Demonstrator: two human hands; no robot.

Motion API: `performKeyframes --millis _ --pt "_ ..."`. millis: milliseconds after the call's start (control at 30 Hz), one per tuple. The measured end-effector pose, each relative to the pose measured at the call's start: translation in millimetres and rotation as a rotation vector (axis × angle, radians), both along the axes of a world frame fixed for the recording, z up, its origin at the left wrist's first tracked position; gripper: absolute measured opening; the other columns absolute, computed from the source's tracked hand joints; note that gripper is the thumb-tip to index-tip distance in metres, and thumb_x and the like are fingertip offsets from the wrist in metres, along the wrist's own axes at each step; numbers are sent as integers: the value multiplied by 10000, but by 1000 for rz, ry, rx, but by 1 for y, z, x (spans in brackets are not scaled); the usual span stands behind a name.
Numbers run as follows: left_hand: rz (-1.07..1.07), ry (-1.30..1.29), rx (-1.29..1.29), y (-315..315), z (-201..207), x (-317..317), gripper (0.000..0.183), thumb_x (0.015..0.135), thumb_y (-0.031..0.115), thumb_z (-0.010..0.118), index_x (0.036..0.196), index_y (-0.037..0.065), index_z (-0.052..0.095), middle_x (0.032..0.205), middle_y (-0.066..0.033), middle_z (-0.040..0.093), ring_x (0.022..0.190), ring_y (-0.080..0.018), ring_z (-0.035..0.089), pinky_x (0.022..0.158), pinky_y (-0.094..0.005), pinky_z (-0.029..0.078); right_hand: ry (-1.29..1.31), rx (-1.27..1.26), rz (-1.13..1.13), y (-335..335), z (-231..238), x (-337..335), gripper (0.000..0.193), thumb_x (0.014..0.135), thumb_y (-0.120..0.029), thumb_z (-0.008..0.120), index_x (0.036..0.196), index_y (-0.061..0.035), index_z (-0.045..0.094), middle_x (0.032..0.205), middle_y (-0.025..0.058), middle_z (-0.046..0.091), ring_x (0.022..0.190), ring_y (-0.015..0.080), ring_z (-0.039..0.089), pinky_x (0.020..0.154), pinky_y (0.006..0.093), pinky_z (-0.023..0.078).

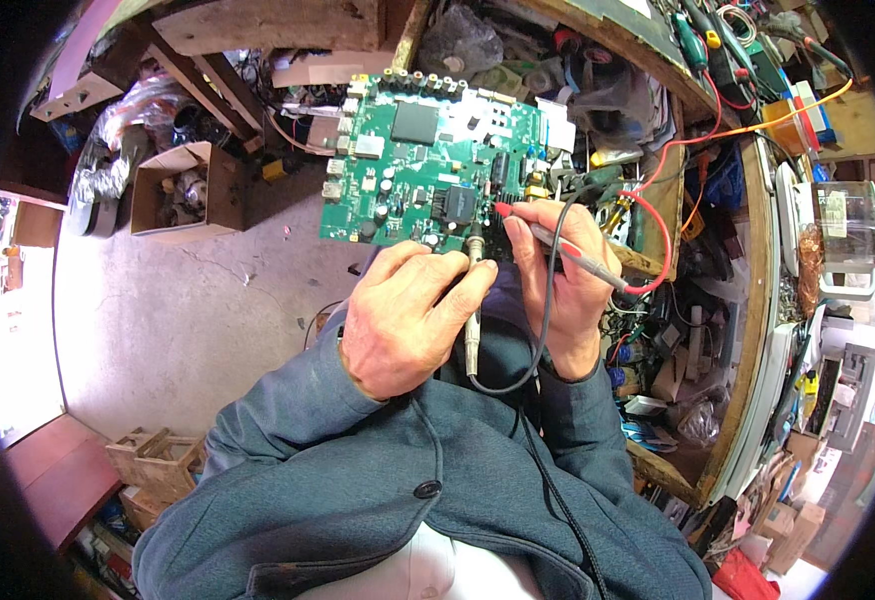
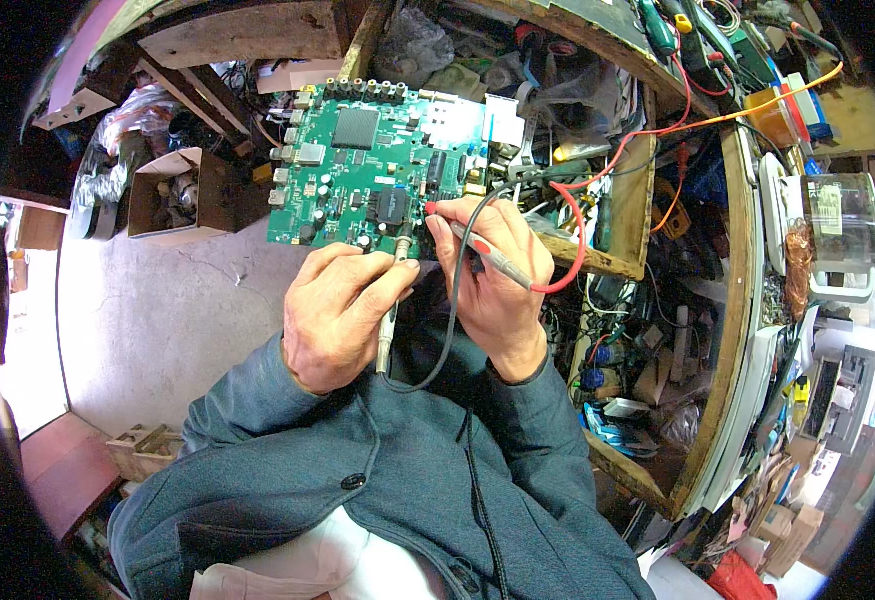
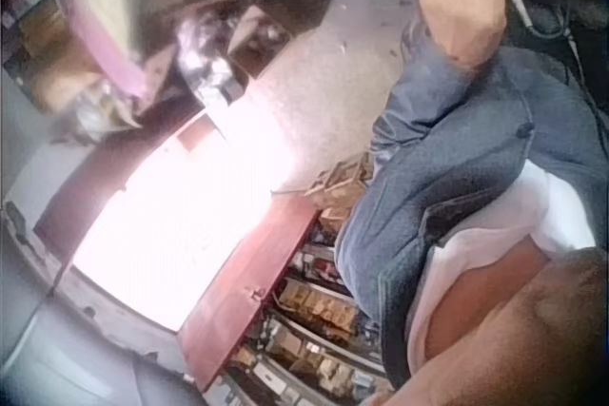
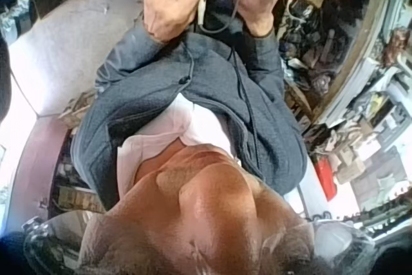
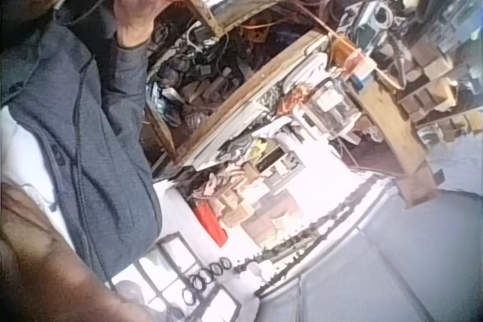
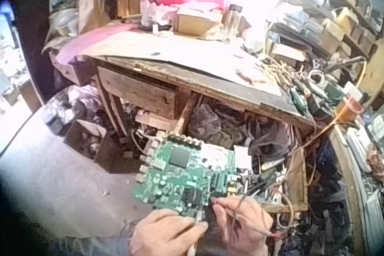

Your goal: The person holds a green circuit board and uses multimeter probes to test various points on the board. The person moves the probes across different components while holding the board steady with the other hand.

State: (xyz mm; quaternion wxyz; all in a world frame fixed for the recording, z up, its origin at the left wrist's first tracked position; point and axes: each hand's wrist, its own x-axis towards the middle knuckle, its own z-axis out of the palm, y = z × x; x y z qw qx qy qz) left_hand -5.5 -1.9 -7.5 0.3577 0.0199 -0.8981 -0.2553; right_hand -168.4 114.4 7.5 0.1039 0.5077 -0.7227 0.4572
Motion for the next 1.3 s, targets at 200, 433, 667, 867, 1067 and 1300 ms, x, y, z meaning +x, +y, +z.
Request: performKeyframes --millis 200,433,667,867,1067,1300 --pt "-10 2 28 0 3 2 386 803 38 786 1185 19 739 1061 -121 727 906 -296 698 861 -428 554 8 0 25 -4 -3 0 142 900 -38 810 1029 -26 749 922 110 740 795 273 700 691 359 556" --pt "-13 4 13 1 8 0 392 781 32 761 1172 10 740 1065 -141 718 902 -335 689 842 -438 557 69 -25 44 -4 -5 -2 202 873 -11 838 1060 -37 764 964 122 759 846 270 742 741 360 585" --pt "-11 6 -17 1 13 -4 409 791 39 781 1193 -3 721 1044 -137 698 923 -298 694 868 -441 555 -11 -49 73 -3 -9 -5 229 851 38 824 1067 -2 761 986 138 761 878 287 741 764 356 590" --pt "1 12 19 4 10 -6 401 766 7 802 1161 16 730 1045 -128 717 918 -322 684 843 -435 553 -39 -58 72 -3 -7 -4 220 859 35 821 1068 3 760 991 143 759 895 290 745 778 361 596" --pt "-38 -31 -9 -2 0 0 459 751 37 738 1208 -3 714 1036 -136 681 923 -302 689 885 -447 549 64 27 16 -2 -5 -2 196 879 -25 831 1057 -33 750 994 118 763 897 293 749 789 388 596" --pt "16 47 55 -8 10 -4 416 782 19 821 1188 25 733 1077 -127 737 940 -326 696 851 -430 561 -49 -54 6 -2 -7 3 148 917 -24 802 1051 -21 739 950 123 735 809 269 701 709 357 555"
